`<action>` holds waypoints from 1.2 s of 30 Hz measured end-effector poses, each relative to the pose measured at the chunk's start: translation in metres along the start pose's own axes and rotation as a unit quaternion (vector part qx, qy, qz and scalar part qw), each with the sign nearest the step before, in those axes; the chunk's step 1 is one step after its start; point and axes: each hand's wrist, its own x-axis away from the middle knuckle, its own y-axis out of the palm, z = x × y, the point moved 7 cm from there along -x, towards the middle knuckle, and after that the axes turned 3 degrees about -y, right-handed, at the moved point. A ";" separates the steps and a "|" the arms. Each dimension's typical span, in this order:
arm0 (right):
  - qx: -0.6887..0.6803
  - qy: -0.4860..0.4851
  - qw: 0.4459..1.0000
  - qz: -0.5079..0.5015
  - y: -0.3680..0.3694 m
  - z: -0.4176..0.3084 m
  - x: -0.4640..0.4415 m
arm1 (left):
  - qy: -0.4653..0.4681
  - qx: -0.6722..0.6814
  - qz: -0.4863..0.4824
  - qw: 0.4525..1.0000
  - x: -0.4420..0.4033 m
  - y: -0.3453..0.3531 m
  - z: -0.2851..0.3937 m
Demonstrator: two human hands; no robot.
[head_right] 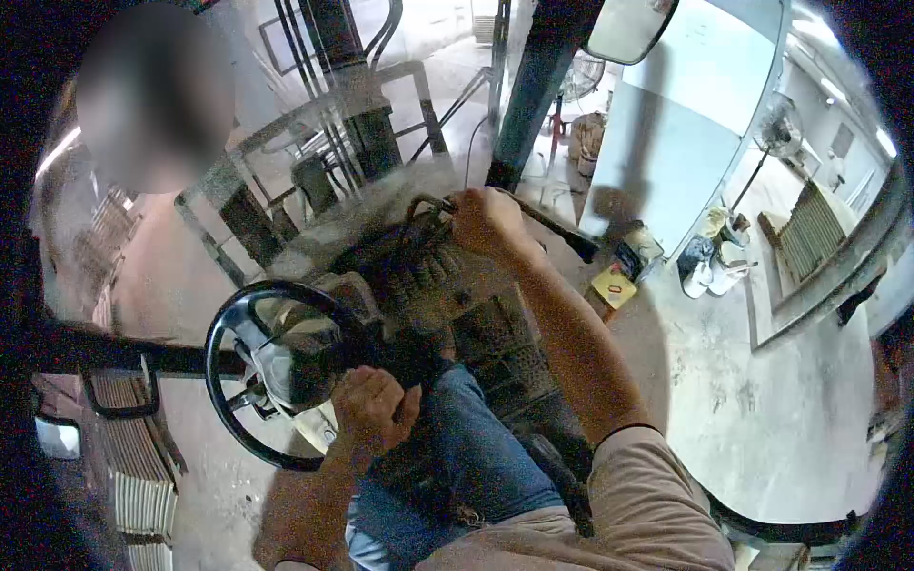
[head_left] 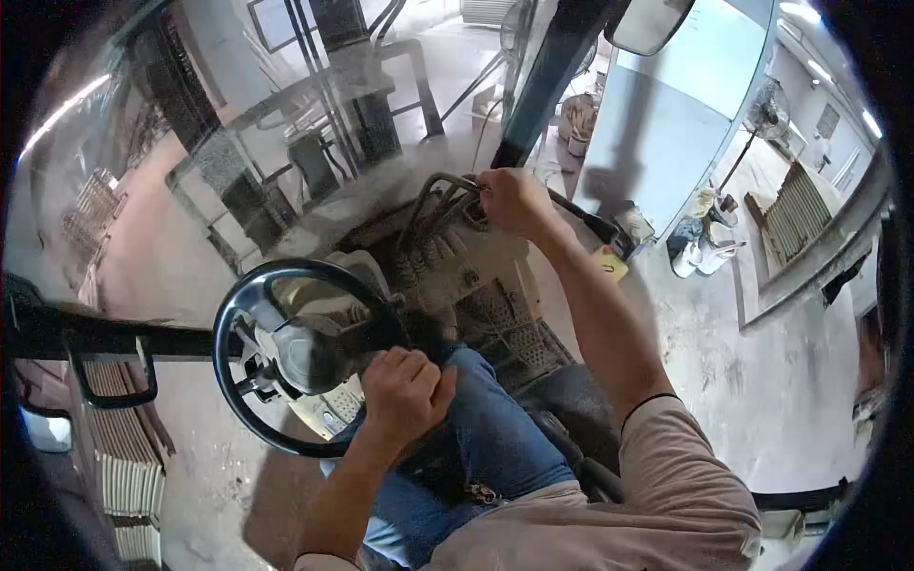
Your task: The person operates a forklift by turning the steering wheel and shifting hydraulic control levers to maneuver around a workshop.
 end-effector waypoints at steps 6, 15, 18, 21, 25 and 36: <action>0.038 -0.029 0.999 0.007 0.068 0.047 0.003 | -0.015 0.032 -0.049 0.998 0.091 0.031 -0.020; -0.043 0.009 0.993 0.109 0.104 0.044 -0.005 | -0.036 0.015 0.068 0.997 0.161 0.017 -0.081; -0.040 -0.013 0.992 0.121 0.114 0.046 -0.016 | -0.063 -0.024 -0.018 0.998 0.158 0.043 -0.104; 0.037 -0.111 0.985 0.127 0.102 0.023 -0.018 | -0.015 -0.016 -0.024 0.999 0.096 0.042 -0.089; 0.021 0.006 0.999 0.046 0.092 -0.004 -0.035 | 0.062 -0.039 -0.005 0.997 0.103 0.060 -0.136; 0.013 0.060 0.997 0.051 0.130 -0.003 -0.062 | 0.021 -0.098 0.044 0.994 -0.097 0.072 -0.242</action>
